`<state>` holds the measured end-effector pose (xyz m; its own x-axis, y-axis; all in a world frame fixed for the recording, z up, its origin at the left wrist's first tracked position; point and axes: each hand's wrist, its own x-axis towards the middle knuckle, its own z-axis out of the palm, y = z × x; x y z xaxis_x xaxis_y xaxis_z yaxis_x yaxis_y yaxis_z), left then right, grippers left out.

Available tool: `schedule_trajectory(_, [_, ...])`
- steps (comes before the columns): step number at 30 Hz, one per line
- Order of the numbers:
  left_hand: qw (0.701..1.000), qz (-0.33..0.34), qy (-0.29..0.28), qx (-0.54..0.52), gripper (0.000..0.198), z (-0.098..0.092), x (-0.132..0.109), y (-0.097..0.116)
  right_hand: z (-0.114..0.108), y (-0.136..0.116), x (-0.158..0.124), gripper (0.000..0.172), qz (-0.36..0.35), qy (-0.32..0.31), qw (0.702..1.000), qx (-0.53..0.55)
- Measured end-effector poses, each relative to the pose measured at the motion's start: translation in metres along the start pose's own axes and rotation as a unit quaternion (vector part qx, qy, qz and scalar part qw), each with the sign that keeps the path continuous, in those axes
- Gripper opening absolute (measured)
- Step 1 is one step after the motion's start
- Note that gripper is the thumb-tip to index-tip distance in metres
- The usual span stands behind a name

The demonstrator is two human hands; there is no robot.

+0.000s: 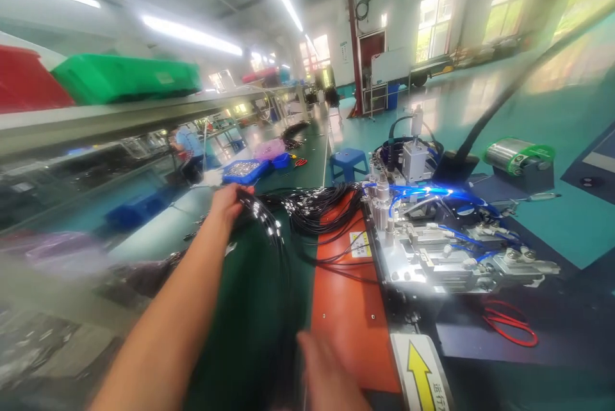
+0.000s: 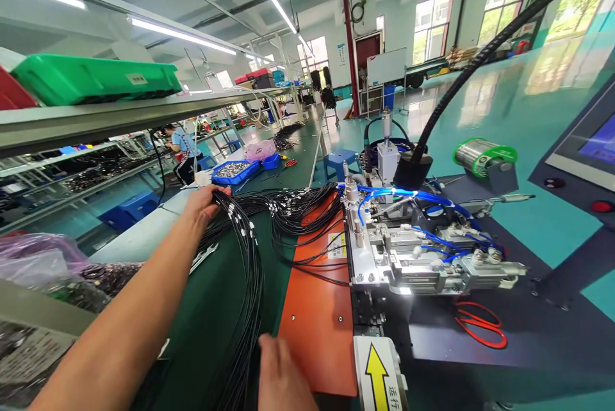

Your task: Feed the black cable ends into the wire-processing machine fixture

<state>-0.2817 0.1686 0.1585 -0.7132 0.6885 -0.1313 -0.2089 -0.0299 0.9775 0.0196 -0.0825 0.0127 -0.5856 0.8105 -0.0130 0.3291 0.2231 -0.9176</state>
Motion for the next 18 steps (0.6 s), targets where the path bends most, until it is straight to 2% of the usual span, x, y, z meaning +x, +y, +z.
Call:
schedule_trajectory(3, [1.000,0.026,-0.005,-0.011,0.035,-0.002,-0.020,0.035,-0.036,-0.024,0.025,0.090,-0.013,0.126,0.992,0.021])
schedule_trajectory(5, [0.999,0.046,-0.010,-0.013,0.034,0.000,-0.037,0.054,-0.054,-0.045,0.050,0.102,-0.057,0.166,0.979,0.106])
schedule_trajectory(6, [0.998,0.057,-0.011,-0.014,0.034,0.002,-0.047,0.063,-0.057,-0.055,0.061,0.102,-0.065,0.135,0.972,0.181])
schedule_trajectory(7, [0.997,0.070,-0.010,-0.014,0.032,0.004,-0.056,0.071,-0.055,-0.063,0.069,0.093,-0.058,0.061,0.958,0.275])
schedule_trajectory(9, [0.995,0.100,-0.003,-0.014,0.026,0.010,-0.073,0.085,-0.037,-0.073,0.072,0.067,-0.038,-0.141,0.892,0.427])
schedule_trajectory(10, [0.993,0.116,0.004,-0.015,0.022,0.013,-0.080,0.091,-0.024,-0.075,0.067,0.062,-0.040,-0.202,0.860,0.467])
schedule_trajectory(11, [0.991,0.132,0.010,-0.015,0.018,0.016,-0.086,0.096,-0.009,-0.075,0.058,0.059,-0.024,-0.218,0.839,0.499])
schedule_trajectory(12, [0.989,0.147,0.017,-0.014,0.015,0.020,-0.092,0.100,0.005,-0.073,0.047,0.053,0.005,-0.185,0.830,0.525])
schedule_trajectory(14, [0.985,0.171,0.027,-0.011,0.015,0.029,-0.099,0.105,0.025,-0.069,0.021,0.041,0.034,-0.143,0.830,0.538])
schedule_trajectory(16, [0.982,0.186,0.032,-0.003,0.015,0.043,-0.102,0.103,0.032,-0.065,-0.001,0.036,0.056,-0.113,0.840,0.527])
schedule_trajectory(18, [0.982,0.186,0.029,0.011,0.020,0.060,-0.102,0.095,0.029,-0.059,-0.015,0.036,0.072,-0.095,0.851,0.511])
